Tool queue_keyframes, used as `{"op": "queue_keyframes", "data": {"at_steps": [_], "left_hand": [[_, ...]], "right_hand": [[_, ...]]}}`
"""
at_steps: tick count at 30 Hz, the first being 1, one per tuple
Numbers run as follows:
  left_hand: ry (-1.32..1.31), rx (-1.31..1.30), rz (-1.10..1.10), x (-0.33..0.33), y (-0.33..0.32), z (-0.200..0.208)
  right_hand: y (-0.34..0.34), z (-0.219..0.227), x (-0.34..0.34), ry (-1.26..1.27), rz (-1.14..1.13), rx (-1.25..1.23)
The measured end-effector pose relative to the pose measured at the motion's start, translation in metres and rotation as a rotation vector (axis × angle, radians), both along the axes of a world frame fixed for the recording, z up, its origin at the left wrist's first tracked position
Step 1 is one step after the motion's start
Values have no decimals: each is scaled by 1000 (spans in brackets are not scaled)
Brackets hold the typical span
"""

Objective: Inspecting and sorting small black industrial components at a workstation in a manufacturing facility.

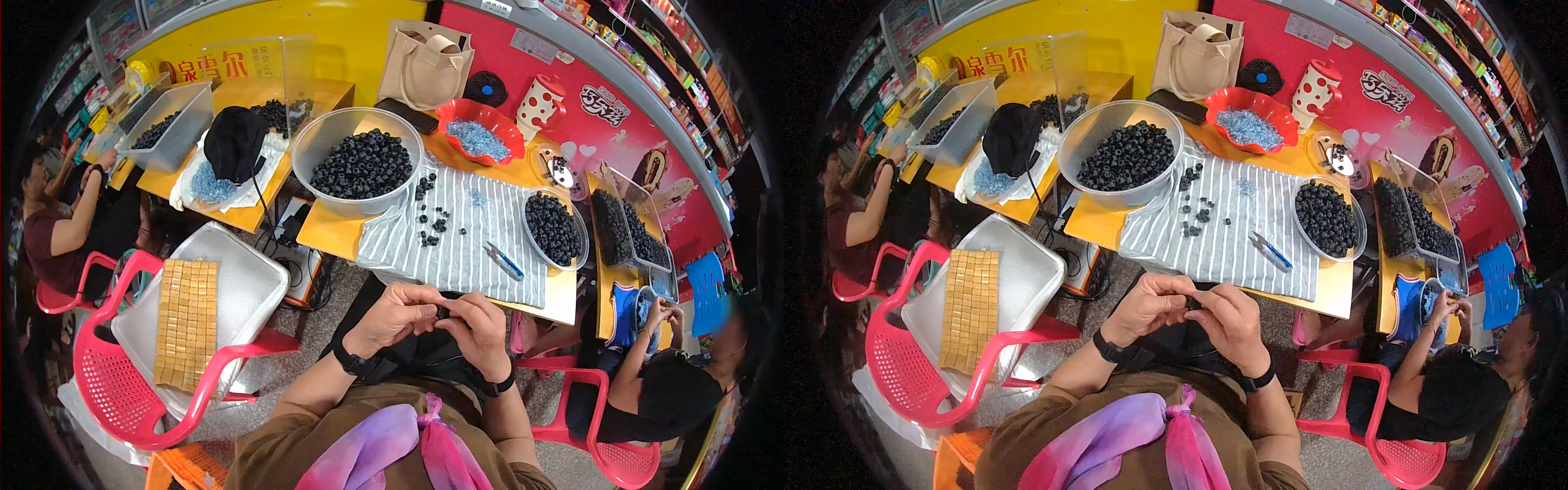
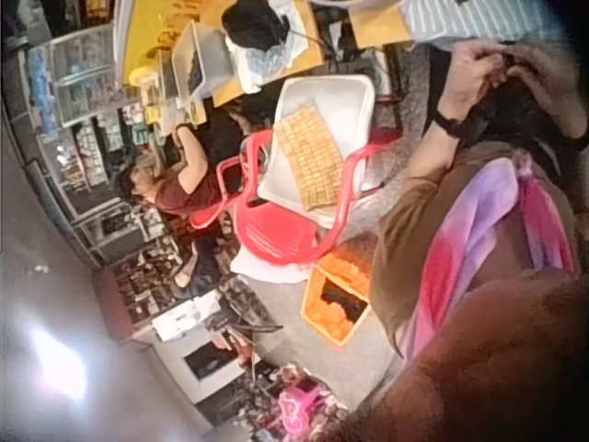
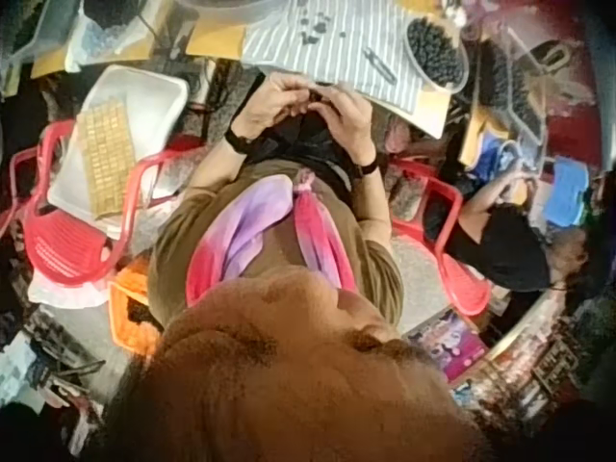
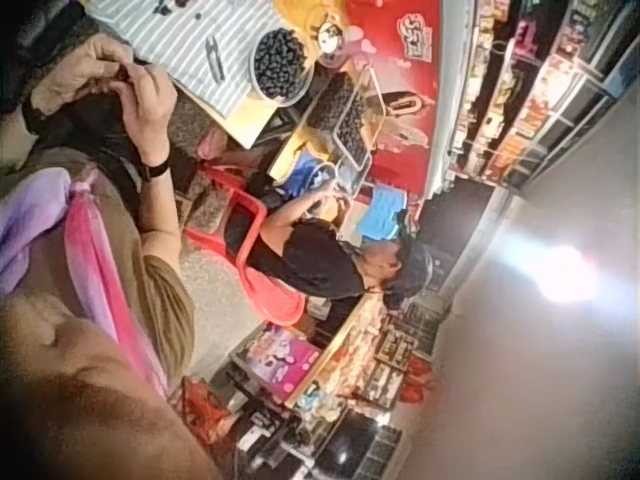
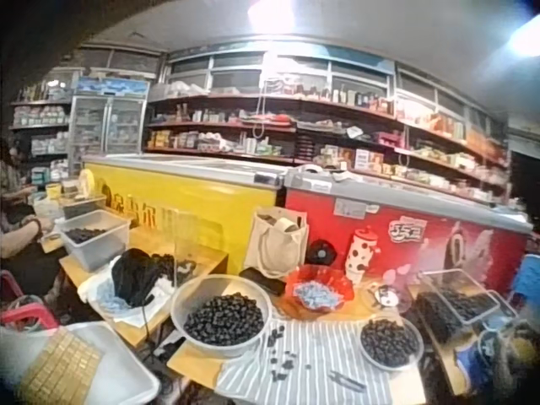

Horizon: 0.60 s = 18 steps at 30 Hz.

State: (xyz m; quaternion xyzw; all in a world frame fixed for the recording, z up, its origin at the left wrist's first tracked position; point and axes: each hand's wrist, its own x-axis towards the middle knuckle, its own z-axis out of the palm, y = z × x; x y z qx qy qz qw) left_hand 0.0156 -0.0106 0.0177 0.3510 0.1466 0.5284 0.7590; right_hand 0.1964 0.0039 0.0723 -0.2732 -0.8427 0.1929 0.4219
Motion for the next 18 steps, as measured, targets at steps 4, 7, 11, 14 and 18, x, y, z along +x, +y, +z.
{"op": "queue_keyframes", "data": {"at_steps": [4,7,11,14,18], "left_hand": [[1,-98,-56,-2,0,14],[-40,-91,-97,-2,-2,11],[-68,-45,-125,-4,-3,12],[-55,-22,-157,0,-3,16],[14,5,-139,-1,-7,23]], "right_hand": [[3,10,2,-116,87,78],[-1,17,-1,-180,141,43],[-3,14,-2,-170,189,-1],[-4,8,0,-103,191,11],[-9,10,-2,-83,165,65]]}}
